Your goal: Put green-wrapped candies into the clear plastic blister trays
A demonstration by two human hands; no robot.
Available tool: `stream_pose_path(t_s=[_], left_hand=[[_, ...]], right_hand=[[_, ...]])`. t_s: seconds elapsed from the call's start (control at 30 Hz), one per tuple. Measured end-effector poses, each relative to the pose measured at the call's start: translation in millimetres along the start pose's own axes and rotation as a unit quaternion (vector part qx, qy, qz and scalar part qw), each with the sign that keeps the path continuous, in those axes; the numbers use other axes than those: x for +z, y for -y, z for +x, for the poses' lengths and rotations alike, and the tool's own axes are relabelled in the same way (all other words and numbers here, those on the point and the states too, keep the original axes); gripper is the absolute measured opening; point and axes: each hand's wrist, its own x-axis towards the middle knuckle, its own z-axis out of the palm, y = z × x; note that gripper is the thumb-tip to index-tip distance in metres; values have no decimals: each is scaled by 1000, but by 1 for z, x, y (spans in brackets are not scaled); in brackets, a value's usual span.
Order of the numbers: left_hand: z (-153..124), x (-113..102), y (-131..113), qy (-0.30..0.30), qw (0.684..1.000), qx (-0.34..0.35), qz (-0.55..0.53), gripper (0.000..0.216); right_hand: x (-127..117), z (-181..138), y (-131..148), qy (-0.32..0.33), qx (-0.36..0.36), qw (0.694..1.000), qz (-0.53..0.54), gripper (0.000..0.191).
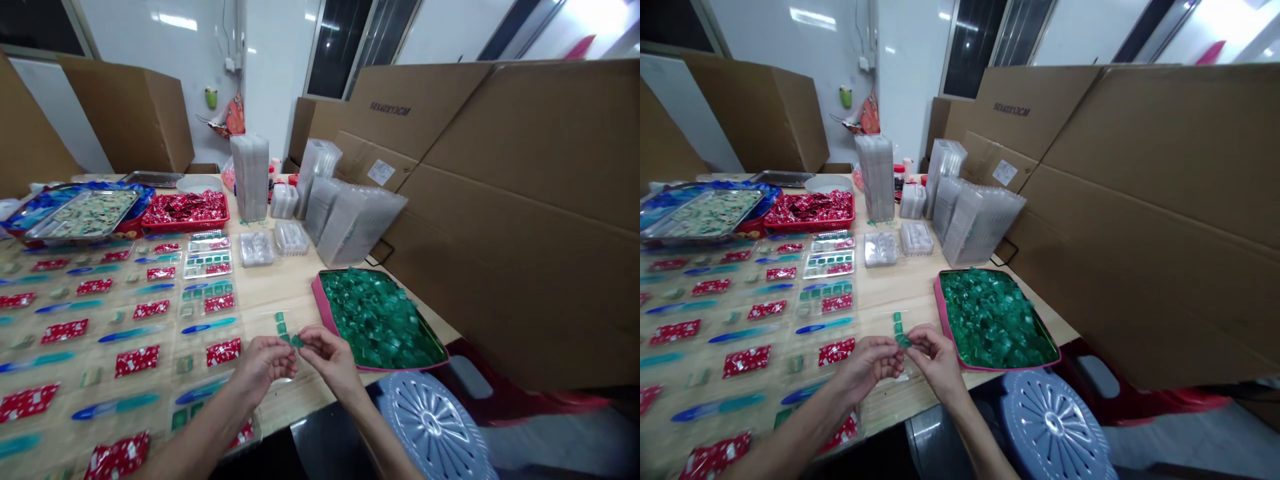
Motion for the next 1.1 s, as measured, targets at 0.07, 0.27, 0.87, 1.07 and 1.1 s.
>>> stream_pose_path(t_s=[0.07,0.27,0.87,1.07,1.1], left_hand=[[0,-1,3,-10,1000,-6,-16,27],[-2,-1,15,-55,998,20,-30,29],[-25,-8,31,-149,988,29,30,34],[-21,-7,33,-140,989,20,34,34],[-20,-8,34,-139,989,20,37,34]], right_hand=[[1,-1,0,0,-7,1000,-11,12],[2,-11,0,6,12,997,-72,2],[-5,0,-14,150,-78,933,-318,26],[0,8,-18,209,-146,883,-393,30],[0,8,-20,219,-151,878,-399,30]])
